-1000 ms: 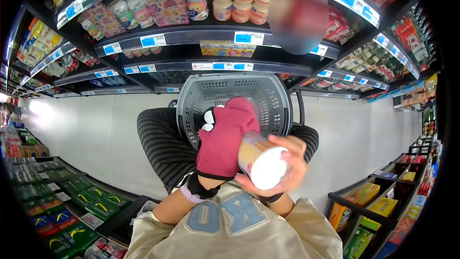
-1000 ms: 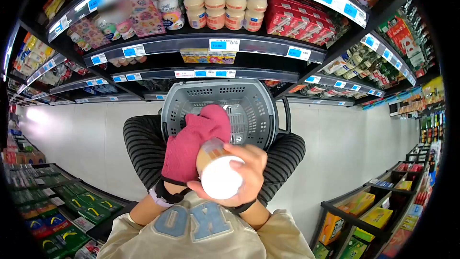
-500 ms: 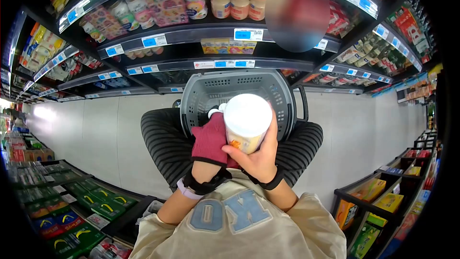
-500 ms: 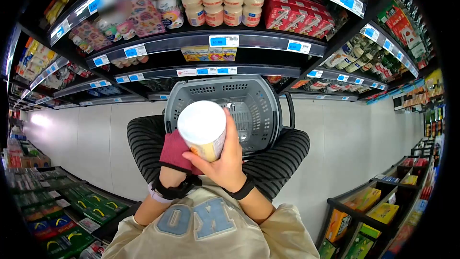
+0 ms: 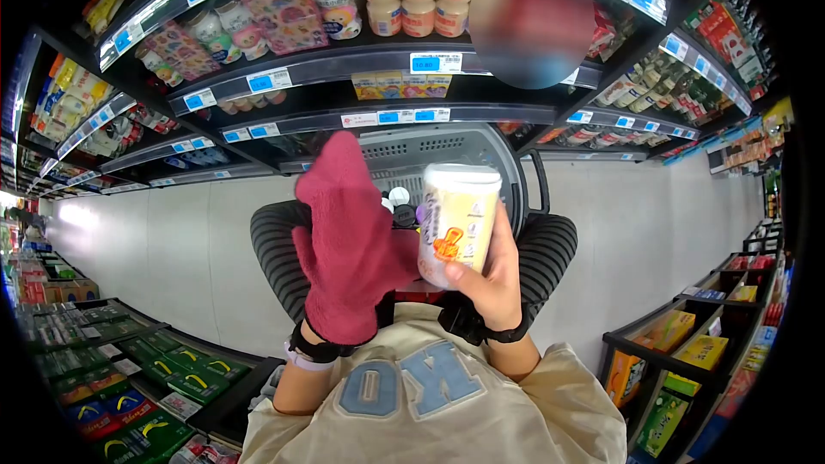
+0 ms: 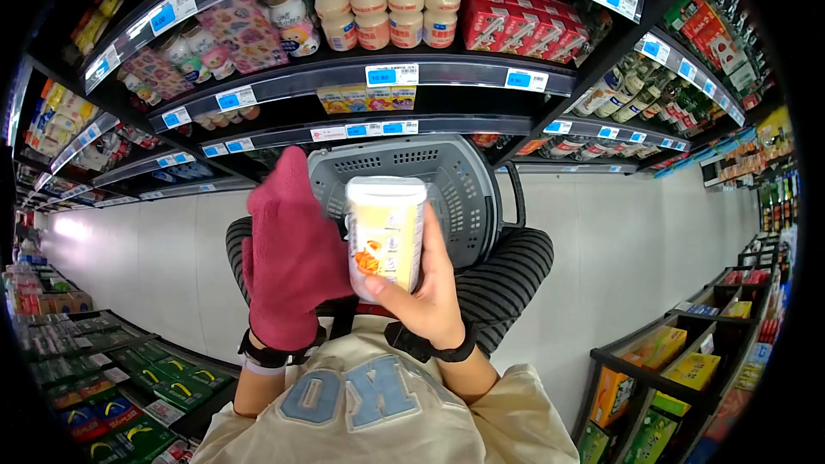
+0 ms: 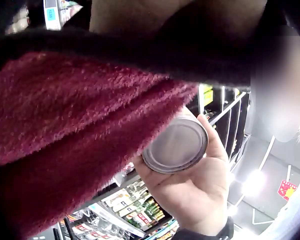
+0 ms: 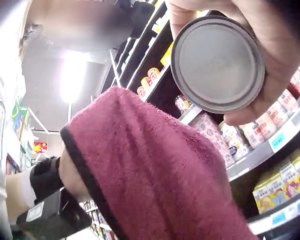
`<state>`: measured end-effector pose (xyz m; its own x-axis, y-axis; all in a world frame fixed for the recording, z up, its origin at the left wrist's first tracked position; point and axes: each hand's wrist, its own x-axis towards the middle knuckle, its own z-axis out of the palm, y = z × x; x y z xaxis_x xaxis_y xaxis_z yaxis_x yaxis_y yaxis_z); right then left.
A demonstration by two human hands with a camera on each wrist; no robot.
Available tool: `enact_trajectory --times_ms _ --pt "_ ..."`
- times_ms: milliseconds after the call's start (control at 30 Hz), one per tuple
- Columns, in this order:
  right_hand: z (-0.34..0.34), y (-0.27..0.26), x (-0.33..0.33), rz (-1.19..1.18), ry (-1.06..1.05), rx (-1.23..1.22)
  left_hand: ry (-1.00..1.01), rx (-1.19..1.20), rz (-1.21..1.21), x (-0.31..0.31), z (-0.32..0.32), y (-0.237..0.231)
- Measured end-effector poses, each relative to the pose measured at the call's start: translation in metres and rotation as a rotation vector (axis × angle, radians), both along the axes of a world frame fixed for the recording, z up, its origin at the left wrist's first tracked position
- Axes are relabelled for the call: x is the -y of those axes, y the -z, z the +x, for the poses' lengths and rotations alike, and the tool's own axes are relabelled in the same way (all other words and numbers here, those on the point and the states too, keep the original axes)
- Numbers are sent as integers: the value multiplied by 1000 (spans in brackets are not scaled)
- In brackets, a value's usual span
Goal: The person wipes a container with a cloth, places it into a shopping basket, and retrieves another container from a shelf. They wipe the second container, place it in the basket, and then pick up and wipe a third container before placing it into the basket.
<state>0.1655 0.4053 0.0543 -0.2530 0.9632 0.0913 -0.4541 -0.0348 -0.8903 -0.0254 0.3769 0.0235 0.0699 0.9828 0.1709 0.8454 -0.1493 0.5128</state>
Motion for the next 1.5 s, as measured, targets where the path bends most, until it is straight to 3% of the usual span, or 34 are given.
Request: enact_trajectory --times_ms 33,100,167,233,267,300,400,600,733,833,900,967,1033,1067,1167,1233,1367,1433,1500 --pt "-2 0 1 3 -3 -2 -3 -2 3 -7 6 -20" --pt "-6 1 4 138 -51 30 -129 -10 -296 -19 22 -65" --pt "-16 -4 8 148 -27 20 -117 12 -337 -1 25 -58" --pt "-20 1 11 302 29 242 -123 575 173 3 41 -46" --pt "-23 5 13 389 129 360 -102 315 283 8 42 -49" --pt "-23 2 13 387 128 358 -95 238 304 7 41 -50" --pt "-22 -9 11 565 173 568 -69 279 259 8 36 -46" --pt "-20 -19 17 528 145 585 -5 547 63 10 25 -42" --pt "-19 -12 16 557 197 550 15 920 -113 8 21 -37" --pt "-17 -7 17 421 160 415 -7 1303 -232 0 18 -35" --pt "-17 -10 18 209 89 93 -36 1434 -257 -9 16 -37" --pt "-15 -9 16 224 47 82 -121 1331 -223 -7 17 -48" --pt "-15 -5 16 196 -1 38 60 396 -220 10 5 -49" --pt "-16 -2 17 195 3 39 28 303 -94 11 5 -51" --pt "-19 2 15 96 7 -89 115 202 -130 6 -2 -50" --pt "-20 2 12 211 92 119 -24 63 -53 25 -4 -32" --pt "-24 3 15 260 134 295 -81 167 34 22 3 -42" --pt "-27 -8 13 738 247 733 -101 262 83 18 9 -44" --pt "-32 -12 14 741 253 707 -115 345 121 14 13 -43"
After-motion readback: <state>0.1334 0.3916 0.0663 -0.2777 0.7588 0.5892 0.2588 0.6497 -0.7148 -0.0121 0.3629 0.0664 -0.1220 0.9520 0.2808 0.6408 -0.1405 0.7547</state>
